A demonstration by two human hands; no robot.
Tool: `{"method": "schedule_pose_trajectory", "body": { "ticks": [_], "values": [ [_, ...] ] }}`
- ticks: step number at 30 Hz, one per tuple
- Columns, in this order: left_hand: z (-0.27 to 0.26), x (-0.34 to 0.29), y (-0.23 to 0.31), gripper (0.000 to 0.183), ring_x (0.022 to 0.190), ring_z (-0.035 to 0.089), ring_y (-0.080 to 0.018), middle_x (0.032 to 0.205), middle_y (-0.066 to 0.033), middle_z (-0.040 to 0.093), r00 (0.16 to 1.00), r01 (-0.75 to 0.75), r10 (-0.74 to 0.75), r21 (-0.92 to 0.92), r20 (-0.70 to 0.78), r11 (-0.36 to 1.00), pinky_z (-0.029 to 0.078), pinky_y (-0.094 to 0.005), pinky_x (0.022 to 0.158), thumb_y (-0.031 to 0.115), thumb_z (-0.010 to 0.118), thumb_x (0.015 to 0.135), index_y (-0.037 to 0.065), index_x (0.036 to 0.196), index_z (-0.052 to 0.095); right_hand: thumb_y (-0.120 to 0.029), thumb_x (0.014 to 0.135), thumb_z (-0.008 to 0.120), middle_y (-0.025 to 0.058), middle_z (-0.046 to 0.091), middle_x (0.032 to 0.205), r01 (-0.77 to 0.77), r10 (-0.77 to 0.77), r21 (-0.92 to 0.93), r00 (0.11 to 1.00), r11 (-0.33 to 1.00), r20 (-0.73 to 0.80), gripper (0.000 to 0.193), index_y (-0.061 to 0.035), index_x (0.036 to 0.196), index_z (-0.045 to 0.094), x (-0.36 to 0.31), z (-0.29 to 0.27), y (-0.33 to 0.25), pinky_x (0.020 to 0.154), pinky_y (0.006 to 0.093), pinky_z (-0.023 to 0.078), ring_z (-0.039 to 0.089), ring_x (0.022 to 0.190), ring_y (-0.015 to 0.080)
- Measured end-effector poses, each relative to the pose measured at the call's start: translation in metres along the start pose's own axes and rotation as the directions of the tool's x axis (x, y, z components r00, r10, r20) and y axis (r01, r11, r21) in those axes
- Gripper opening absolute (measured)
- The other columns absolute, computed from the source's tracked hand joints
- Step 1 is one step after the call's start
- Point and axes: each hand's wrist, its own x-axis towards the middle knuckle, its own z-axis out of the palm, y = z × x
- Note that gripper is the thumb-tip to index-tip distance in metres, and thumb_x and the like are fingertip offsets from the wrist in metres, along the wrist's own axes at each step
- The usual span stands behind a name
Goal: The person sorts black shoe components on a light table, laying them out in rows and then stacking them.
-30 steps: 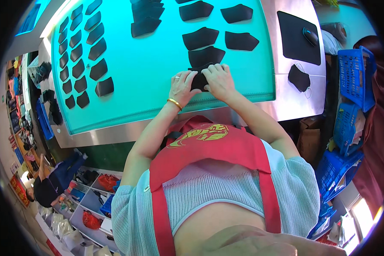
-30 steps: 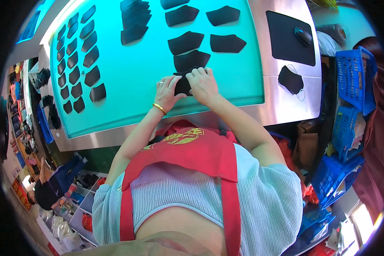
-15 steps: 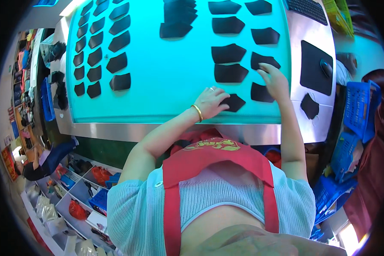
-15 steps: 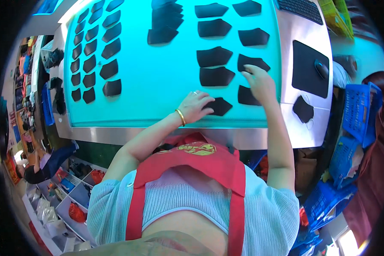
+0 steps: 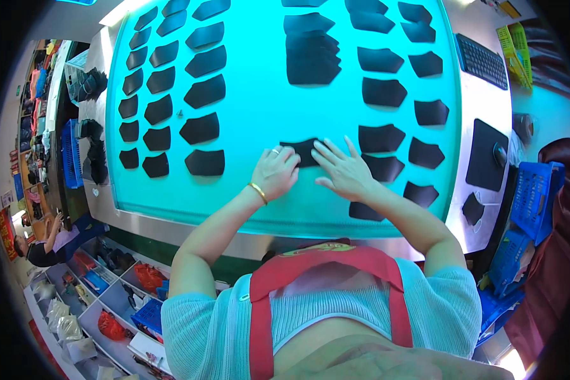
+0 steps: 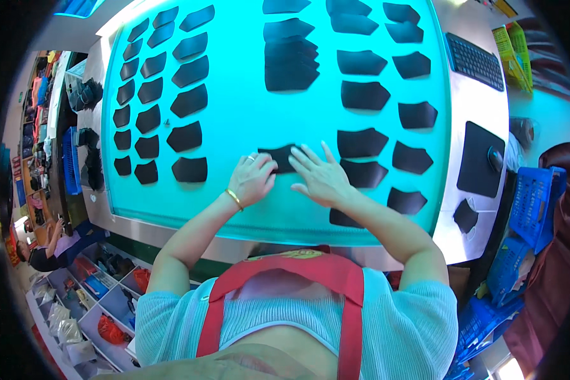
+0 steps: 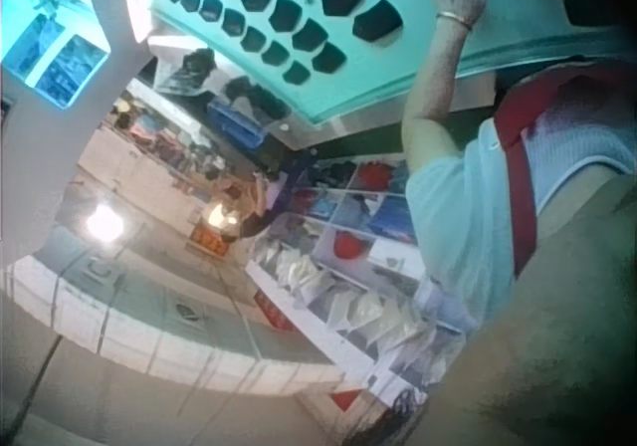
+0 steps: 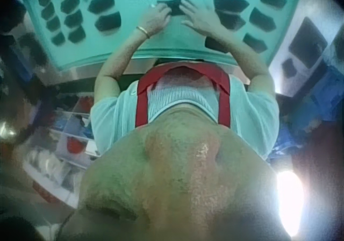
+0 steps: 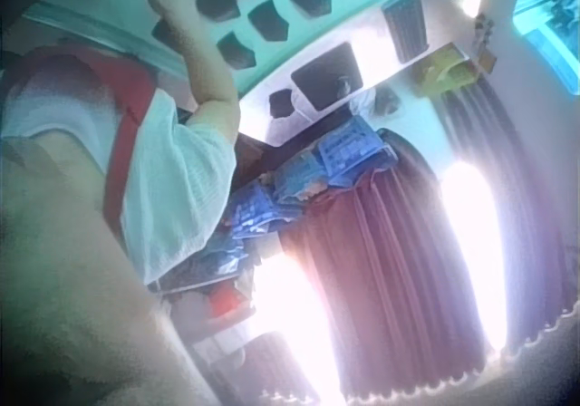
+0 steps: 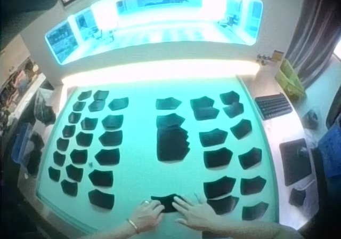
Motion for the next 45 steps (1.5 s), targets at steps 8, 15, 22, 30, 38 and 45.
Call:
{"method": "schedule_pose_trajectory", "body": {
  "ticks": [8,15,22,30,38,45],
  "values": [
    [-0.02,0.163,-0.107,0.008,0.082,0.063,-0.0316,0.085,-0.007,0.065,0.832,0.074,-0.102,-0.072,-0.545,0.995,0.051,-0.0418,0.073,0.008,0.062,0.084,0.013,0.091,0.064,-0.059,0.095,0.043,0.0086,0.037,0.156,-0.179,0.163,-0.034,0.947,0.983,-0.276,0.072,-0.0111,0.149,0.039,0.108,-0.01,0.038,0.117,0.0542,0.019,0.029,0.147,0.0255],
    [0.007,0.149,-0.105,0.022,0.099,0.06,-0.0308,0.105,-0.0088,0.062,0.906,-0.063,0.024,-0.078,-0.424,0.995,0.049,-0.0412,0.082,-0.002,0.061,0.081,0.01,0.099,0.064,-0.05,0.094,0.054,0.0094,0.053,0.142,-0.212,0.224,0.097,0.965,0.972,-0.136,0.058,-0.0116,0.137,0.053,0.082,-0.059,0.043,0.111,0.0542,0.029,0.048,0.133,0.0262],
    [0.001,0.174,-0.128,0.028,0.1,0.06,-0.0266,0.103,-0.0044,0.062,0.846,0.012,-0.037,-0.05,-0.531,0.999,0.047,-0.0395,0.083,-0.003,0.062,0.075,0.012,0.099,0.064,-0.046,0.097,0.049,0.0091,0.049,0.146,-0.208,0.155,-0.118,0.923,0.971,-0.351,0.056,-0.0081,0.137,0.052,0.105,-0.028,0.043,0.109,0.0539,0.031,0.045,0.136,0.0264],
    [0.012,0.201,-0.114,0.017,0.108,0.056,-0.0251,0.107,-0.0019,0.06,0.891,0.042,-0.014,0.05,-0.453,0.998,0.045,-0.04,0.088,0.005,0.063,0.081,0.011,0.097,0.065,-0.032,0.104,0.036,0.0022,0.05,0.147,-0.062,0.04,-0.046,0.928,0.997,-0.371,0.04,-0.0221,0.139,0.052,0.221,-0.096,0.185,0.11,0.0532,0.032,0.045,0.137,0.0247],
    [0.01,0.181,-0.101,0.011,0.096,0.059,-0.0215,0.096,0.0002,0.059,0.933,0.05,-0.025,0.059,-0.36,0.997,0.046,-0.0376,0.078,0.009,0.067,0.08,0.012,0.09,0.063,-0.029,0.105,0.031,0.0016,0.044,0.151,-0.047,-0.006,-0.303,0.985,0.952,-0.171,0.042,-0.0217,0.144,0.044,0.258,-0.12,0.205,0.114,0.06,0.026,0.039,0.142,0.0247],
    [0.008,0.213,-0.112,0.019,0.102,0.06,-0.0234,0.103,-0.0021,0.061,0.924,0.029,0.008,0.09,-0.383,0.996,0.047,-0.0376,0.088,0.011,0.07,0.08,0.01,0.097,0.066,-0.039,0.107,0.026,-0.0056,0.034,0.157,-0.273,0.155,-0.368,0.935,0.889,-0.319,0.043,-0.0343,0.148,0.038,0.337,-0.106,0.263,0.116,0.0595,0.022,0.034,0.144,0.0222]
  ]
}}
